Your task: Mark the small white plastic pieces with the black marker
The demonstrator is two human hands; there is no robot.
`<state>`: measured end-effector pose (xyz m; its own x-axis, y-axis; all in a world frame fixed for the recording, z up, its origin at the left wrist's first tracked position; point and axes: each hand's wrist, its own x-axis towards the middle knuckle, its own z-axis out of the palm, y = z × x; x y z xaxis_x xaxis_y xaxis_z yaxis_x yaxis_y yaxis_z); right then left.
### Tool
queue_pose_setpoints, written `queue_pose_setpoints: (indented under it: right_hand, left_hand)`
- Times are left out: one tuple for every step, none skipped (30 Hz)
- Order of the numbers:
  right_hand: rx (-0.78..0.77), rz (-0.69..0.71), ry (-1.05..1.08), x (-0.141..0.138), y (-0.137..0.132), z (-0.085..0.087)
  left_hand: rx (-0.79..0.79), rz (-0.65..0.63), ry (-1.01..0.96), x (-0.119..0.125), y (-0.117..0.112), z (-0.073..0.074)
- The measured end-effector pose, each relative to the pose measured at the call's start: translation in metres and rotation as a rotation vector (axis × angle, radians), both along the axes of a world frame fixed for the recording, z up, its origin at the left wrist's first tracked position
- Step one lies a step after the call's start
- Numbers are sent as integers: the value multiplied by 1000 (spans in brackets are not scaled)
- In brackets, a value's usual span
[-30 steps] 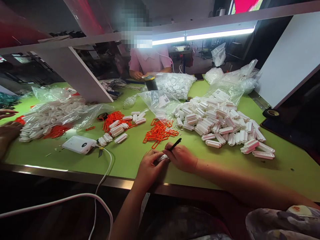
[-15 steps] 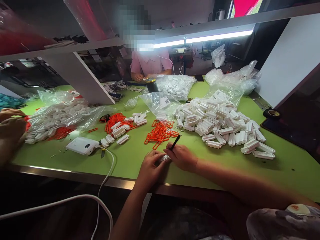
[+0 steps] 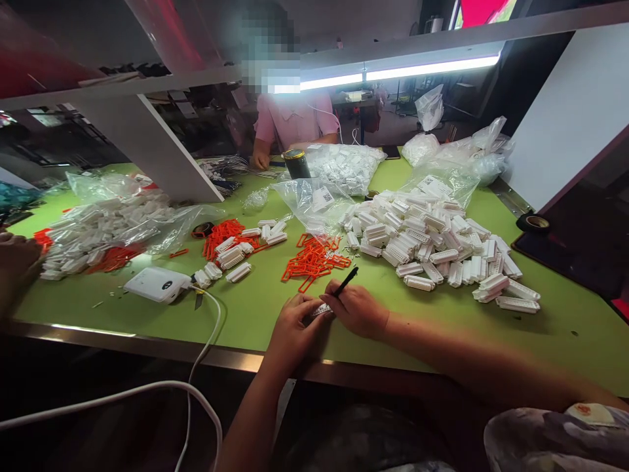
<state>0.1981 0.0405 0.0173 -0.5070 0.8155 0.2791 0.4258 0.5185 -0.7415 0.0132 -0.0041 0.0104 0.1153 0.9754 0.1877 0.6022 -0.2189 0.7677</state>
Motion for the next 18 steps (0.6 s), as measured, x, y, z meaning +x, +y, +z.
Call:
queue_pose_setpoints:
  right_hand:
    - [1, 2, 0, 0, 0, 0]
    - [2, 2, 0, 0, 0, 0]
    - [2, 2, -2, 0, 0, 0]
    - [5, 1, -6, 0, 0, -1]
    - [10, 1, -13, 0, 0, -1]
    - [19, 0, -20, 0, 0, -2]
    - [30, 1, -29, -1, 0, -3]
    - [40, 3, -37, -1, 0, -3]
    - [48, 9, -46, -1, 0, -4]
    - [58, 17, -55, 0, 0, -4]
    - [71, 26, -66, 0, 0, -5]
    - [91, 37, -80, 0, 0, -5]
    - [116, 50, -96, 0, 0, -5]
    - [145, 62, -113, 0, 0, -5]
    - [172, 73, -128, -1, 1, -5]
    - [193, 80, -143, -1, 1, -5]
    - [205, 82, -156, -2, 2, -6]
    - [213, 82, -167, -3, 2, -7]
  left_hand:
    - [-1, 1, 2, 0, 0, 0]
    - [-2, 1, 3, 0, 0, 0]
    - [-1, 1, 1, 1, 0, 0]
    - [2, 2, -2, 1, 0, 0]
    - [3, 2, -5, 1, 0, 0]
    - [2, 0, -8, 1, 0, 0]
    - [-1, -1, -10, 1, 0, 0]
    - [-5, -3, -9, 1, 0, 1]
    - [-10, -5, -6, 0, 0, 1]
    - [-14, -8, -3, 0, 0, 1]
    - [-17, -9, -2, 0, 0, 1]
    - [-17, -8, -1, 0, 0, 1]
    - [-16, -7, -1, 0, 1, 1]
    - [-14, -4, -1, 0, 1, 1]
    - [-13, -2, 0, 1, 1, 1]
    - [-14, 0, 2, 1, 1, 0]
    - [-14, 1, 7, 1, 1, 0]
    - [-16, 0, 12, 2, 1, 1]
